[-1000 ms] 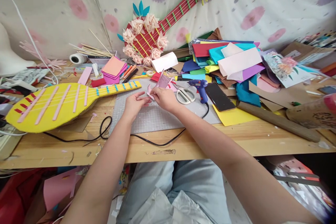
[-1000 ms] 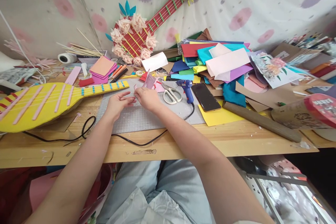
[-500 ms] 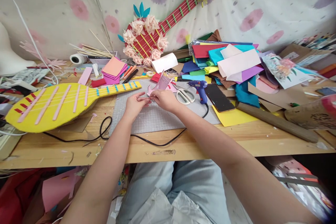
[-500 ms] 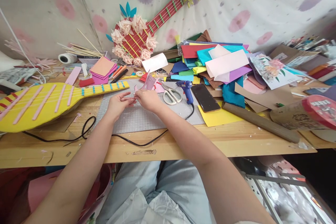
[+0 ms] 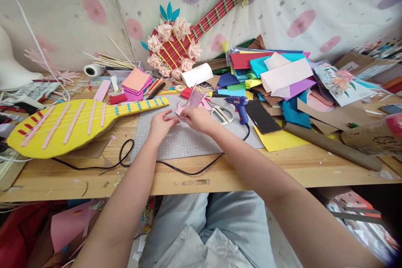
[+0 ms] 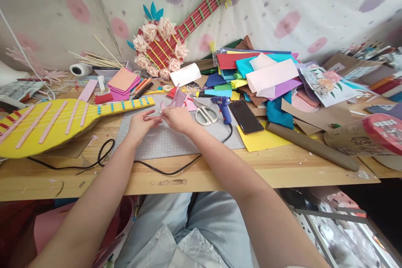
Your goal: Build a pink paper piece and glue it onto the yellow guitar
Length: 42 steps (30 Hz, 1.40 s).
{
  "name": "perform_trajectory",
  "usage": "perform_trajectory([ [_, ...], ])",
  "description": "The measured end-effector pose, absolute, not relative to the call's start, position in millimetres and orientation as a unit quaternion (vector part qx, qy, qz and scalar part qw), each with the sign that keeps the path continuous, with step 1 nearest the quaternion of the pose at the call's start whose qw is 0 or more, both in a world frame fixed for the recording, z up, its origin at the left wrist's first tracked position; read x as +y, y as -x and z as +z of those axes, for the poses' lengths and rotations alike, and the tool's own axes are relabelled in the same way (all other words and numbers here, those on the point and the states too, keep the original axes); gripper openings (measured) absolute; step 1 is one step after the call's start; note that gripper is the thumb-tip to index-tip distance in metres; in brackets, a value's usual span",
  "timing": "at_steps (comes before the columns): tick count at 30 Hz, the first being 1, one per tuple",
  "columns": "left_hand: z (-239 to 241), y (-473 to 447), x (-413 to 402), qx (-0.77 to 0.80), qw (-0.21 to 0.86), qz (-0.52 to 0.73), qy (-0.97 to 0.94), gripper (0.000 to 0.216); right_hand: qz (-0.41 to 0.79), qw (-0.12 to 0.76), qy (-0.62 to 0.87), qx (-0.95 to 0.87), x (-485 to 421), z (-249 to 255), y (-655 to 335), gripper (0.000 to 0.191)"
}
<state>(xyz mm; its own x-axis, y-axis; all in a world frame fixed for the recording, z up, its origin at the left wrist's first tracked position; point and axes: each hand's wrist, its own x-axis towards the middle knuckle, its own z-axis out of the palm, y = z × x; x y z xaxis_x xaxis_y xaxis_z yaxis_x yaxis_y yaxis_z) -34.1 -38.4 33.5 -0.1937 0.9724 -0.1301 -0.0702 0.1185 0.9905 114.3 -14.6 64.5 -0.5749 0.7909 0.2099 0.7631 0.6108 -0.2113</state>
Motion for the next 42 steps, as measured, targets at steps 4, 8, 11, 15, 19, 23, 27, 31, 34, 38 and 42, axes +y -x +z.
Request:
perform_trajectory([
  [4, 34.0, 34.8, -38.0, 0.564, 0.487, 0.531, -0.404, 0.052, 0.062, 0.118, 0.448, -0.884, -17.2, 61.9, -112.7, 0.028],
  [8, 33.6, 35.5, -37.6, 0.562, 0.485, 0.529, -0.412, 0.053, 0.063, 0.128, 0.452, -0.880, -17.6, 61.6, -109.5, 0.028],
  [11, 33.4, 35.7, -37.6, 0.551, 0.493, 0.531, -0.414, 0.053, 0.056, 0.144, 0.456, -0.876, -16.4, 61.9, -109.2, 0.027],
  [15, 35.7, 35.4, -39.3, 0.540, 0.506, 0.532, -0.410, 0.052, 0.055, 0.160, 0.488, -0.856, -14.0, 61.3, -113.0, 0.027],
  [19, 38.4, 35.5, -41.0, 0.531, 0.509, 0.536, -0.415, 0.053, 0.072, 0.174, 0.487, -0.853, -14.9, 58.4, -120.0, 0.024],
  [23, 36.9, 37.6, -39.7, 0.544, 0.465, 0.543, -0.440, 0.053, 0.092, 0.195, 0.488, -0.846, -18.3, 54.8, -131.4, 0.021],
  [27, 33.8, 41.3, -37.4, 0.562, 0.454, 0.544, -0.427, 0.046, 0.098, 0.212, 0.510, -0.828, -18.9, 51.0, -147.3, 0.021],
  [31, 32.3, 48.9, -35.1, 0.571, 0.446, 0.552, -0.413, 0.045, 0.104, 0.242, 0.508, -0.820, -19.6, 47.1, -154.2, 0.023],
  [34, 30.6, 57.7, -31.5, 0.582, 0.400, 0.565, -0.428, 0.043, 0.157, 0.246, 0.481, -0.827, -22.7, 45.7, -144.9, 0.024],
  [38, 28.3, 69.1, -26.2, 0.582, 0.333, 0.597, -0.439, 0.043, 0.224, 0.236, 0.428, -0.843, -25.3, 46.5, -125.1, 0.020],
  [42, 27.0, 76.0, -24.0, 0.609, 0.286, 0.594, -0.442, 0.050, 0.216, 0.255, 0.455, -0.825, -21.9, 47.1, -122.0, 0.030],
])
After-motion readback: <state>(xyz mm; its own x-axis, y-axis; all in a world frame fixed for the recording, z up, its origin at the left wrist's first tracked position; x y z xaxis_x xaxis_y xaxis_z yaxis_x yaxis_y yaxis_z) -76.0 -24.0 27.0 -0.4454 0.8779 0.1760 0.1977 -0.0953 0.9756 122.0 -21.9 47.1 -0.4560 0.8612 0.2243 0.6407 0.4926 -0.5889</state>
